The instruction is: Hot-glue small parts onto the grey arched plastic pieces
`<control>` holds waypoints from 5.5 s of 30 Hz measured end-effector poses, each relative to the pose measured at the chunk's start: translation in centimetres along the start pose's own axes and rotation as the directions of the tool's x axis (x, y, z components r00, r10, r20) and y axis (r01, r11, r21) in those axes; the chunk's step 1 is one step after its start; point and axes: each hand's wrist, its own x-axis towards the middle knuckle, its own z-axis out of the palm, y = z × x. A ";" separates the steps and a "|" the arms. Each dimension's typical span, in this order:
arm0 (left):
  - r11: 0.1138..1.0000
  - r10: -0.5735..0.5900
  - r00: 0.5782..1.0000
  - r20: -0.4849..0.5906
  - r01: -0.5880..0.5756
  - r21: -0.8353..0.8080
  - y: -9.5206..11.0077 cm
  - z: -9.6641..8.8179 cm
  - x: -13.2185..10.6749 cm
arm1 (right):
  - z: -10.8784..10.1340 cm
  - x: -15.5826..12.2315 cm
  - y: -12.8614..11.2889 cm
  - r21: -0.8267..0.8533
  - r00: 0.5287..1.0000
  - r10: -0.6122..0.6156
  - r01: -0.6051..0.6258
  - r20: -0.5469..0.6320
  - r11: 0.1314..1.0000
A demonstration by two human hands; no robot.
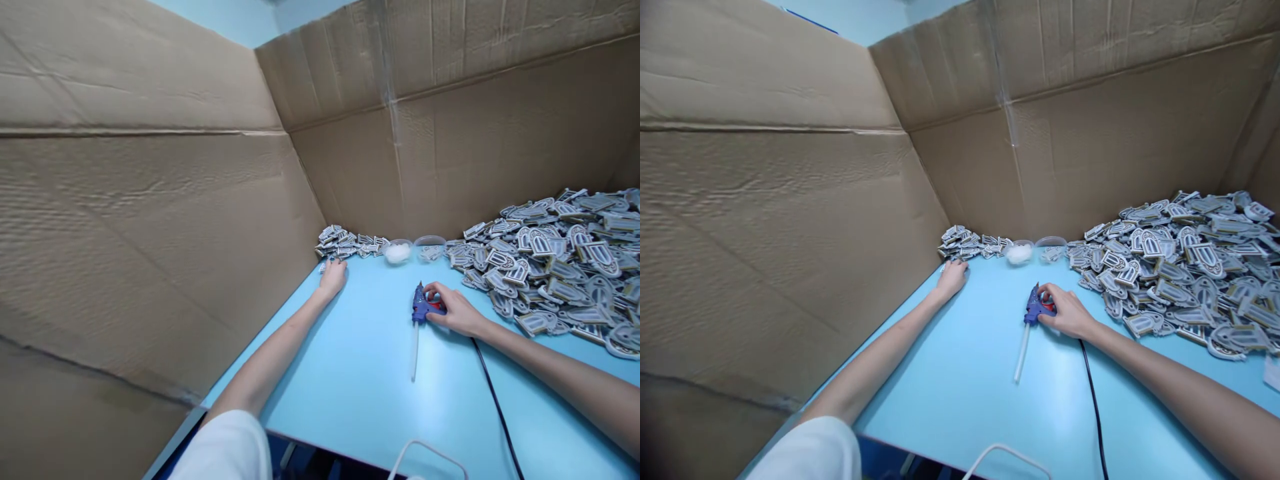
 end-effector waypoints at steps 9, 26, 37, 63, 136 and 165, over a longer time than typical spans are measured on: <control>0.947 0.286 0.958 0.025 -0.279 -0.157 1.4 0.0 -5.8 | 0.0 0.0 0.4 0.029 1.000 -0.003 0.003 0.004 1.000; 0.625 0.268 0.949 -0.168 -0.304 -0.719 2.3 -0.1 -6.3 | -2.5 16.9 -1.9 -0.629 0.999 -0.027 0.035 0.023 0.777; 0.563 0.494 0.866 -0.079 -0.388 -0.729 4.6 -0.1 -10.1 | -0.7 22.8 -1.2 -0.752 0.988 0.149 -0.130 -0.043 0.646; 0.568 0.644 0.764 -0.041 -0.513 -0.644 5.2 0.3 -10.4 | -1.3 22.9 -2.0 -0.419 0.962 0.044 -0.158 -0.268 0.894; 0.541 0.579 0.812 0.073 -0.315 -0.780 6.2 -1.3 -11.5 | 4.9 2.8 -7.6 -0.342 0.977 -0.187 0.210 0.101 0.916; 0.471 0.710 0.703 -0.042 -0.517 -0.715 5.2 -0.2 -11.3 | -0.7 -3.0 -2.9 0.395 0.945 0.289 -0.327 0.154 0.859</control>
